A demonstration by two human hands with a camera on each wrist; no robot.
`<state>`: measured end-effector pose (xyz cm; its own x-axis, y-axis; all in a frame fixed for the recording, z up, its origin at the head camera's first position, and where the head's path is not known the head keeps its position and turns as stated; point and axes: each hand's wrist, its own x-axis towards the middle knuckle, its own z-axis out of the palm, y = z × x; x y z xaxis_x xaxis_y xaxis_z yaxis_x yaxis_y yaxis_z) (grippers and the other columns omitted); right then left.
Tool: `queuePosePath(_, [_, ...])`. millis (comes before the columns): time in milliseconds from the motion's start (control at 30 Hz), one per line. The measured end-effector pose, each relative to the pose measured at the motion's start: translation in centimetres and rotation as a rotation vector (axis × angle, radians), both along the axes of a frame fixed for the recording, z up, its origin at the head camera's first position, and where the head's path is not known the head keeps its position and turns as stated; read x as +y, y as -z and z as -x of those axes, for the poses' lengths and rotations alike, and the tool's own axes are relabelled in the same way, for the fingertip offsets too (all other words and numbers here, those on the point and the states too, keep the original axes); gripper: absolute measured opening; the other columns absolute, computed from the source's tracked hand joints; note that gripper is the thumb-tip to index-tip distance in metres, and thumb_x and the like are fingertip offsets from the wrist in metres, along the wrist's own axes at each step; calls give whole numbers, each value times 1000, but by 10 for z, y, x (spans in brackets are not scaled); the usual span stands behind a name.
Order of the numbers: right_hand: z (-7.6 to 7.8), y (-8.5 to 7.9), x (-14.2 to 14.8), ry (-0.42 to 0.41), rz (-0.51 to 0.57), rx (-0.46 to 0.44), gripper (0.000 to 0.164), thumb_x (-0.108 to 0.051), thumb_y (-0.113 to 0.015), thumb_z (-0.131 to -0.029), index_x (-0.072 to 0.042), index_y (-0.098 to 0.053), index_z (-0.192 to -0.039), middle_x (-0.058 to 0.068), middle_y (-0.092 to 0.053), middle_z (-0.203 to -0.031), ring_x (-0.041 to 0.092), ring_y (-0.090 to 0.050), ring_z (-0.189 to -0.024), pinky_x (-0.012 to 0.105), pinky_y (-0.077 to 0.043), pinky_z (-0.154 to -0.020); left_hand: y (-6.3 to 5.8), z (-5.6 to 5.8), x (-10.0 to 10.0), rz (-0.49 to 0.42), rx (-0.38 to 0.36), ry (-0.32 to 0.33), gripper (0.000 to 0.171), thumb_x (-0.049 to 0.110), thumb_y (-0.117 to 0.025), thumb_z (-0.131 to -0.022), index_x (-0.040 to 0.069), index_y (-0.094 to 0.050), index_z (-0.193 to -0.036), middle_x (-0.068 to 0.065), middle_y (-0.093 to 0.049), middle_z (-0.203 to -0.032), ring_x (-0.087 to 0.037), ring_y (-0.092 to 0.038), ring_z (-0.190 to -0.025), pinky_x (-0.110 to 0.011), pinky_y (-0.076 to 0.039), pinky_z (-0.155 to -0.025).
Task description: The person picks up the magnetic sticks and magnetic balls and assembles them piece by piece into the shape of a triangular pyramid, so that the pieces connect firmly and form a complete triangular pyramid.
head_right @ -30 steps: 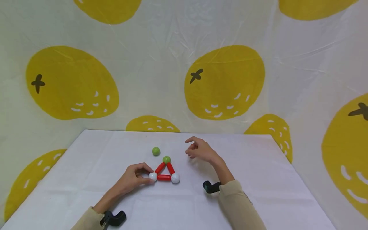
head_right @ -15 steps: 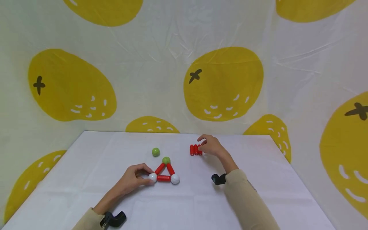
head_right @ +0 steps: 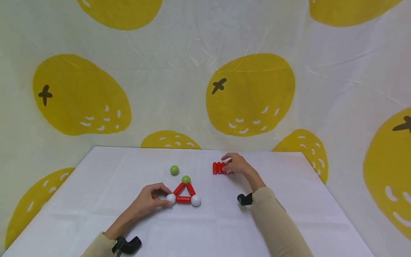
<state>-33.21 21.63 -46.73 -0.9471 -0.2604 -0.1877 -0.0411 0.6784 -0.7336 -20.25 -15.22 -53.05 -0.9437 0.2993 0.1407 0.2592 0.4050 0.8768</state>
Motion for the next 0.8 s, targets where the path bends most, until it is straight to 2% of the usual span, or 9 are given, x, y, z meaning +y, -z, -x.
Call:
queuePosePath(267, [2, 4, 1, 12, -3, -9, 43, -10, -73, -92, -3, -62, -133, 21, -66, -123, 25, -65, -98, 32, -61, -81, 1, 1, -1, 7, 15, 8, 26, 30, -89, -81, 28, -74, -102, 9, -74, -102, -13, -66, -99, -24, -52, -91])
queuePosePath(500, [-3, 2, -1, 47, 18, -22, 43, -9, -74, -91, -4, -59, -132, 19, -64, -118, 25, -64, -96, 32, -61, -80, 0, 1, -1, 8, 20, 11, 26, 31, -89, -82, 28, -74, -102, 9, -74, -102, -13, -66, -99, -24, -52, -91])
queuePosePath(800, [-9, 1, -3, 63, 18, 3, 42, -7, -74, -91, -5, -55, -129, 18, -63, -113, 25, -63, -90, 30, -59, -78, -1, 0, 0, -6, 11, 22, 26, 27, -89, -82, 27, -74, -103, 8, -75, -102, -11, -68, -98, -23, -52, -89])
